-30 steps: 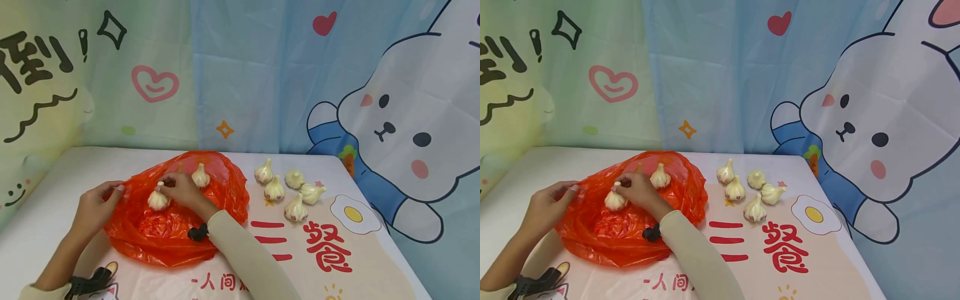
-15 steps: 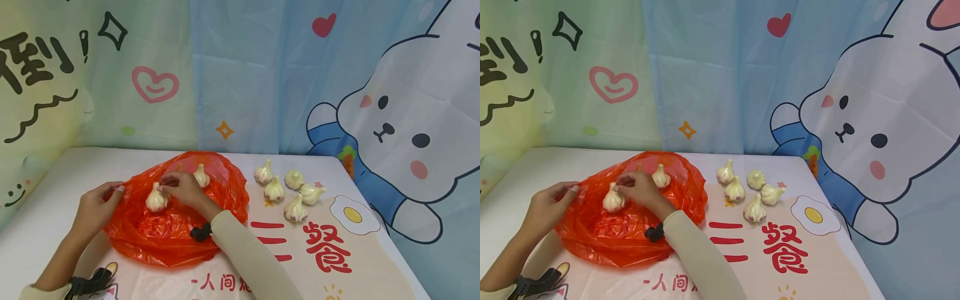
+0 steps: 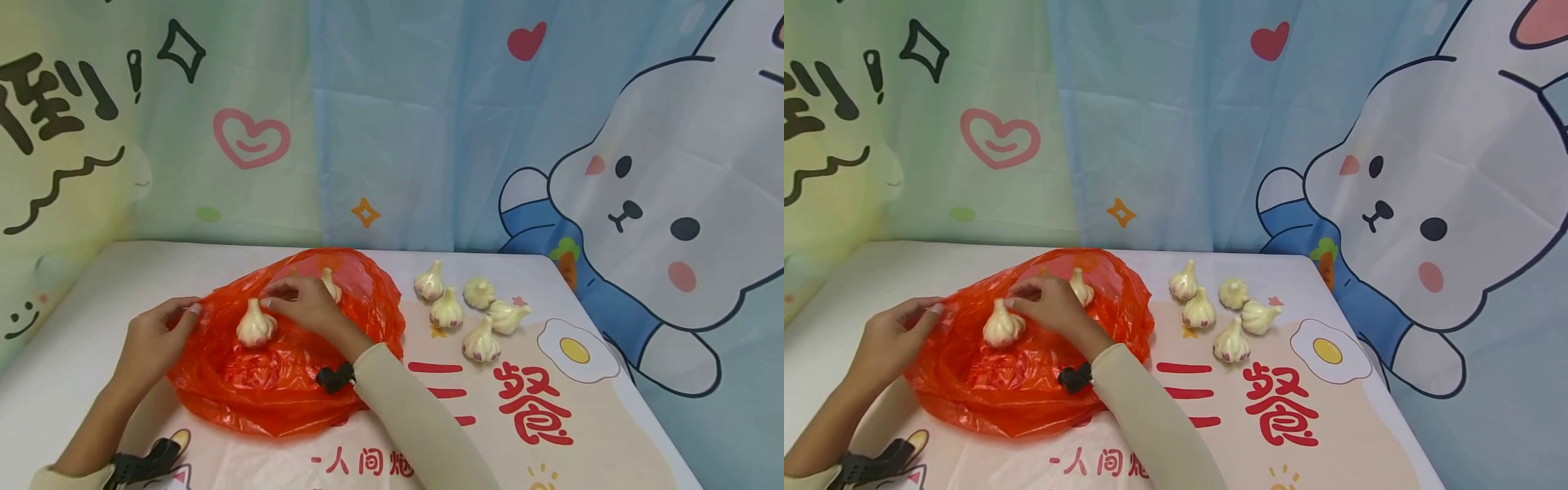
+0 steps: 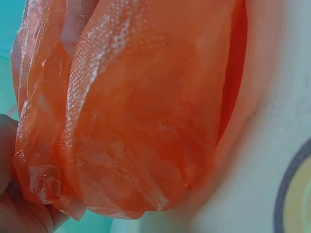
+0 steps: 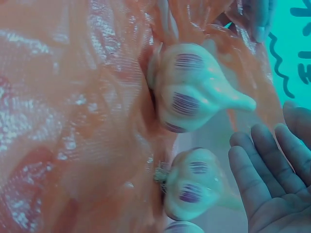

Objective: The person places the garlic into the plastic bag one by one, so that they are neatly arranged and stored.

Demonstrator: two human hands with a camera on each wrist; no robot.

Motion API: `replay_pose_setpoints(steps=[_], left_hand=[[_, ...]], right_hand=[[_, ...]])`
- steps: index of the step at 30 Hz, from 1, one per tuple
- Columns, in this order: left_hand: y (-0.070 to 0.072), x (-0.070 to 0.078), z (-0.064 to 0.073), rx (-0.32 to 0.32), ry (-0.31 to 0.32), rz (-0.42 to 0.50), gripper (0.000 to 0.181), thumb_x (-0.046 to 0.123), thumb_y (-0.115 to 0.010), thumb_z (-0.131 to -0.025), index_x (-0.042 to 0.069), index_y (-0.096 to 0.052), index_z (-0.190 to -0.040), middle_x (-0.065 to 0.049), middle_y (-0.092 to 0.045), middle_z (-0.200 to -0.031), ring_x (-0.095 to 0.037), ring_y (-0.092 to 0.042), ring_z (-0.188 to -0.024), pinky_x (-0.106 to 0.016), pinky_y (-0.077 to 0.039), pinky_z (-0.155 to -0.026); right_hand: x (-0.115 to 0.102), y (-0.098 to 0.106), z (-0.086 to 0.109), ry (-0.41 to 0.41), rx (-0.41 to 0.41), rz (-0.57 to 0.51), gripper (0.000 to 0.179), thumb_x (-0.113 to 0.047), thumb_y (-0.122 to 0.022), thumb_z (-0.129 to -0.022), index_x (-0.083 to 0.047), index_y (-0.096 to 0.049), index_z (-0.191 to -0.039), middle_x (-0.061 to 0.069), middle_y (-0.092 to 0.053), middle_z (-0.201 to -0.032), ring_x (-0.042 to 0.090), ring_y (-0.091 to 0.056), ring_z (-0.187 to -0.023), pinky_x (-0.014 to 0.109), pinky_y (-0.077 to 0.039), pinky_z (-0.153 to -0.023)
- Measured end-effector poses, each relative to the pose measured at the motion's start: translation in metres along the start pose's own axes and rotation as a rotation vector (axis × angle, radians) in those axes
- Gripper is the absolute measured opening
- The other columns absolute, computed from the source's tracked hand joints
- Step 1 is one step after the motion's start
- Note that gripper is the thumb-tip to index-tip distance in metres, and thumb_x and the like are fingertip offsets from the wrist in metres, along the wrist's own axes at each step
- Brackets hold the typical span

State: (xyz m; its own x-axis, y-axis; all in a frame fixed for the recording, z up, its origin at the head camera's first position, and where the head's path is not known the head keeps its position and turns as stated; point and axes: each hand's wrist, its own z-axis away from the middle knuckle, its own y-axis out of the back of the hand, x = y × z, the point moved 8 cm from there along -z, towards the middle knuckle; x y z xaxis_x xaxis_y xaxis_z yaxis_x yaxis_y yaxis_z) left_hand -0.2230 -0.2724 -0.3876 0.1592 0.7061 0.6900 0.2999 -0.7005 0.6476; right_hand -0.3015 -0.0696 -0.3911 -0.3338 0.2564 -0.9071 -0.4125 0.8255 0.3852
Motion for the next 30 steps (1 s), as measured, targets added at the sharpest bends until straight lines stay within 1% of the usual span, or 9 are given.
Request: replay_pose_setpoints(steps=[6,9,10,13,18,21,26,30], left_hand=[[0.002,0.0,-0.001,-0.001,0.004,-0.012,0.035,0.023,-0.05,-0.102,-0.005,-0.063,-0.118,-0.025,-0.067,-0.106,-0.036,-0.061,-0.092,0.001,-0.038,-0.068],[0.002,0.0,-0.001,-0.002,0.01,-0.016,0.035,0.023,-0.05,-0.102,-0.005,-0.063,-0.118,-0.025,-0.066,-0.106,-0.036,-0.061,-0.091,0.0,-0.038,-0.067],[0.002,0.0,-0.001,-0.001,0.011,-0.015,0.035,0.023,-0.05,-0.102,-0.005,-0.063,-0.118,-0.025,-0.066,-0.106,-0.036,-0.061,-0.092,-0.001,-0.041,-0.067],[0.002,0.0,-0.001,-0.001,0.016,-0.016,0.034,0.023,-0.05,-0.102,-0.005,-0.063,-0.118,-0.025,-0.066,-0.106,-0.037,-0.061,-0.091,-0.001,-0.04,-0.067],[0.001,-0.001,-0.001,-0.008,0.016,-0.011,0.034,0.022,-0.05,-0.102,-0.005,-0.063,-0.118,-0.025,-0.066,-0.107,-0.037,-0.061,-0.093,0.0,-0.04,-0.067],[0.0,-0.003,-0.001,-0.018,0.015,-0.001,0.035,0.022,-0.05,-0.102,-0.005,-0.063,-0.118,-0.025,-0.066,-0.106,-0.037,-0.061,-0.093,-0.001,-0.04,-0.067],[0.0,-0.002,0.0,-0.019,0.015,0.003,0.035,0.023,-0.05,-0.102,-0.005,-0.063,-0.119,-0.024,-0.066,-0.106,-0.036,-0.061,-0.092,-0.001,-0.04,-0.068],[0.0,-0.001,0.0,-0.018,0.013,0.001,0.035,0.023,-0.05,-0.102,-0.005,-0.062,-0.119,-0.024,-0.066,-0.107,-0.036,-0.061,-0.093,-0.001,-0.04,-0.068]], right_hand=[[-0.006,0.009,0.003,0.01,0.021,0.001,0.024,-0.026,-0.07,-0.091,-0.011,-0.072,-0.109,-0.012,-0.069,-0.094,0.002,-0.063,-0.087,0.021,-0.055,-0.072],[-0.01,0.013,0.005,0.016,0.012,-0.011,0.028,-0.027,-0.07,-0.091,-0.009,-0.071,-0.112,-0.013,-0.069,-0.094,0.003,-0.064,-0.085,0.023,-0.057,-0.07],[-0.012,0.014,0.006,0.02,0.006,-0.02,0.028,-0.027,-0.07,-0.091,-0.008,-0.071,-0.112,-0.012,-0.069,-0.094,0.004,-0.065,-0.085,0.024,-0.057,-0.07],[-0.016,0.017,0.009,0.038,-0.006,-0.037,0.028,-0.024,-0.069,-0.092,-0.005,-0.07,-0.112,-0.011,-0.07,-0.095,0.005,-0.066,-0.085,0.024,-0.057,-0.071],[-0.02,0.021,0.014,0.057,-0.01,-0.019,0.026,-0.023,-0.069,-0.092,-0.005,-0.071,-0.111,-0.012,-0.069,-0.096,0.005,-0.066,-0.088,0.021,-0.055,-0.075],[-0.02,0.024,0.018,0.046,-0.017,-0.025,0.027,-0.024,-0.069,-0.092,-0.005,-0.072,-0.111,-0.01,-0.07,-0.097,0.006,-0.066,-0.087,0.022,-0.055,-0.076],[-0.016,0.029,0.03,0.006,-0.035,0.005,0.025,-0.022,-0.069,-0.092,-0.006,-0.072,-0.111,-0.005,-0.071,-0.099,0.004,-0.066,-0.088,0.02,-0.055,-0.076],[-0.014,0.032,0.039,0.01,-0.053,0.02,0.021,-0.019,-0.068,-0.093,-0.007,-0.072,-0.109,-0.003,-0.071,-0.1,0.009,-0.066,-0.089,0.021,-0.055,-0.077]])
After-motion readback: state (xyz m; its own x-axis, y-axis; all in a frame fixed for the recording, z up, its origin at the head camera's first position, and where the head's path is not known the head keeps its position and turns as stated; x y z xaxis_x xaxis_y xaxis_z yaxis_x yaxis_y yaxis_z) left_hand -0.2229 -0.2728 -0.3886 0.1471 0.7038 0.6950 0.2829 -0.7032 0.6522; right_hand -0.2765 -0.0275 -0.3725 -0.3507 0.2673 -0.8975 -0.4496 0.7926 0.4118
